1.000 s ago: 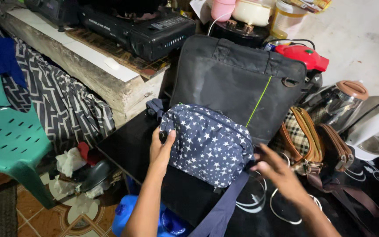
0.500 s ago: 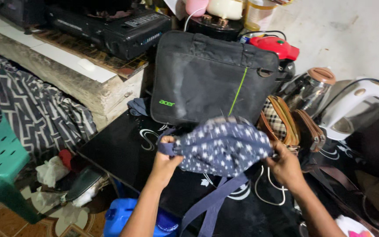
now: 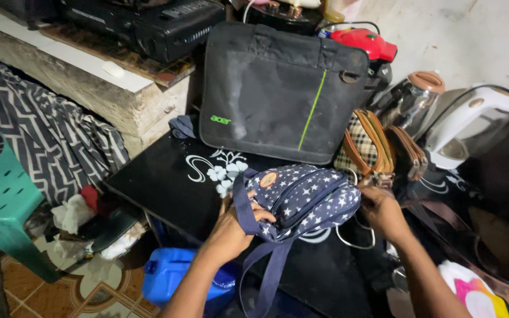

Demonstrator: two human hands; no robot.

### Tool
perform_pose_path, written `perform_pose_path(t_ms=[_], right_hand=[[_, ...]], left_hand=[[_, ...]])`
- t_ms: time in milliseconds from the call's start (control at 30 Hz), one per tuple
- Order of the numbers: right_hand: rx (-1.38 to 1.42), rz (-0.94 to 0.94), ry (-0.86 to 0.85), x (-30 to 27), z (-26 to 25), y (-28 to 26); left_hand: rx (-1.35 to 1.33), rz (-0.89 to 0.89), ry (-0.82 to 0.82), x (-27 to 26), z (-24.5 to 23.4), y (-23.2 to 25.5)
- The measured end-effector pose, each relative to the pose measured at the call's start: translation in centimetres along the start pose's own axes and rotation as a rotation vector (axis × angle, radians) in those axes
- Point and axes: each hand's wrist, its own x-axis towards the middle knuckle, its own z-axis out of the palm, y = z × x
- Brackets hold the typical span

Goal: The person packs a blue star-patterned bag and a plaid cosmetic bag with daily essentials. They place a cloth, a small fan, a bottle, a cable, and wipes into the blue bag, then add several bottles and tubes into the plaid bag, zipping both closed.

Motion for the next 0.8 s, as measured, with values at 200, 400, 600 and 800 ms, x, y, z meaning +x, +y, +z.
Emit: perform_pose_path(t_ms=[200, 400, 600, 800], right_hand=[[-0.050, 0.441, -0.265, -6.6, -8.4, 0.1], [-0.365, 0.633, -0.280, -12.6, -12.0, 1.8], [-0.560, 0.410, -0.439, -12.2, -7.5, 4.0], [-0.415, 0.776, -0.388, -9.3, -4.4, 5.0]], left_hand=[[-0.515, -0.095, -0.168, -1.3, -4.4, -1.8], [0.409, -0.473, 0.467, 1.0, -6.1, 0.9], [-0.002, -0.071, 0.239, 7.2, -2.1, 7.2], [0.189, -0.117, -0.402, 5.9, 4.7, 8.0]])
